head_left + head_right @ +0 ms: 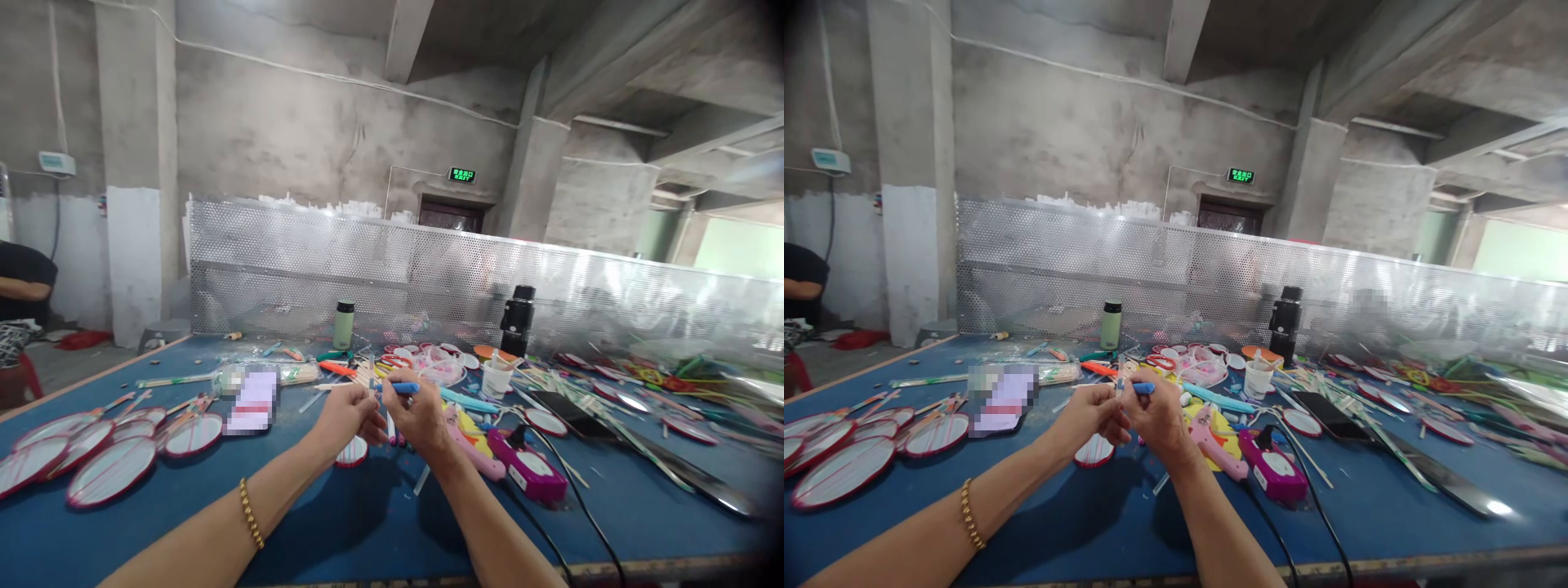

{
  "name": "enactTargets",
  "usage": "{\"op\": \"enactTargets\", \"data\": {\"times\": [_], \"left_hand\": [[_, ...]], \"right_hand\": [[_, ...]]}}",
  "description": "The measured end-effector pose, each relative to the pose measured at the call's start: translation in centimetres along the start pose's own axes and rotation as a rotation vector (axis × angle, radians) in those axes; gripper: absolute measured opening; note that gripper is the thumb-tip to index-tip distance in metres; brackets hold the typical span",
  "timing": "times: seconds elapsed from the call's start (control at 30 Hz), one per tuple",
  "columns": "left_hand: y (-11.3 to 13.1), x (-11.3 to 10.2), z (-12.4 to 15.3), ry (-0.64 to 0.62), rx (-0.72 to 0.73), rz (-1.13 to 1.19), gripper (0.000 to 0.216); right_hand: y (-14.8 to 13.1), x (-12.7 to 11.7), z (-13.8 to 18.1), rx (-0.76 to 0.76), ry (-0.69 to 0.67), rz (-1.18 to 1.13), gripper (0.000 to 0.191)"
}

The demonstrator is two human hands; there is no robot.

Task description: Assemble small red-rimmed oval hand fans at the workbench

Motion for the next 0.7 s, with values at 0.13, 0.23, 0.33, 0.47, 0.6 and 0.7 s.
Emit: {"op": "enactTargets", "data": {"times": [0.13, 0.23, 0.33, 0.47, 0.6, 0.7], "left_hand": [[-0.07, -0.03, 0.02, 0.006, -0.007, -0.002, 0.014], [-0.12, -0.08, 0.05, 0.006, -0.001, 0.002, 0.017], [-0.12, -0.11, 0.03, 0.003, 0.005, -0.005, 0.020], [-0.12, -0.08, -0.06, 0.001, 0.008, -0.005, 0.021], [-0.14, -0.02, -0.08, 0.004, 0.006, -0.007, 0.019], [-0.07, 0.00, 0.00, 0.007, 0.011, -0.015, 0.017]], "right_hand": [[-0.13, -0.17, -0.01, 0.011, 0.037, -0.018, 0.015], [-0.21, -0.06, 0.05, 0.006, 0.009, 0.005, 0.016], [-0.08, -0.02, 0.09, 0.014, 0.007, 0.002, 0.015], [0.10, 0.02, 0.05, 0.020, 0.013, 0.000, 0.017], [0.03, -0.04, 0.00, 0.003, 0.028, 0.004, 0.016], [-0.02, 0.04, -0.01, 0.004, 0.006, 0.003, 0.016]]}}
Point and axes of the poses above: each hand's wrist, its own z-axis away from the middle knuckle, its own x-axis out of the palm, y = z × x, the point moved 4 cm from there along -z, towards the middle knuckle, and after that the axes turned 11 degrees about x, right-handed, at the moved point
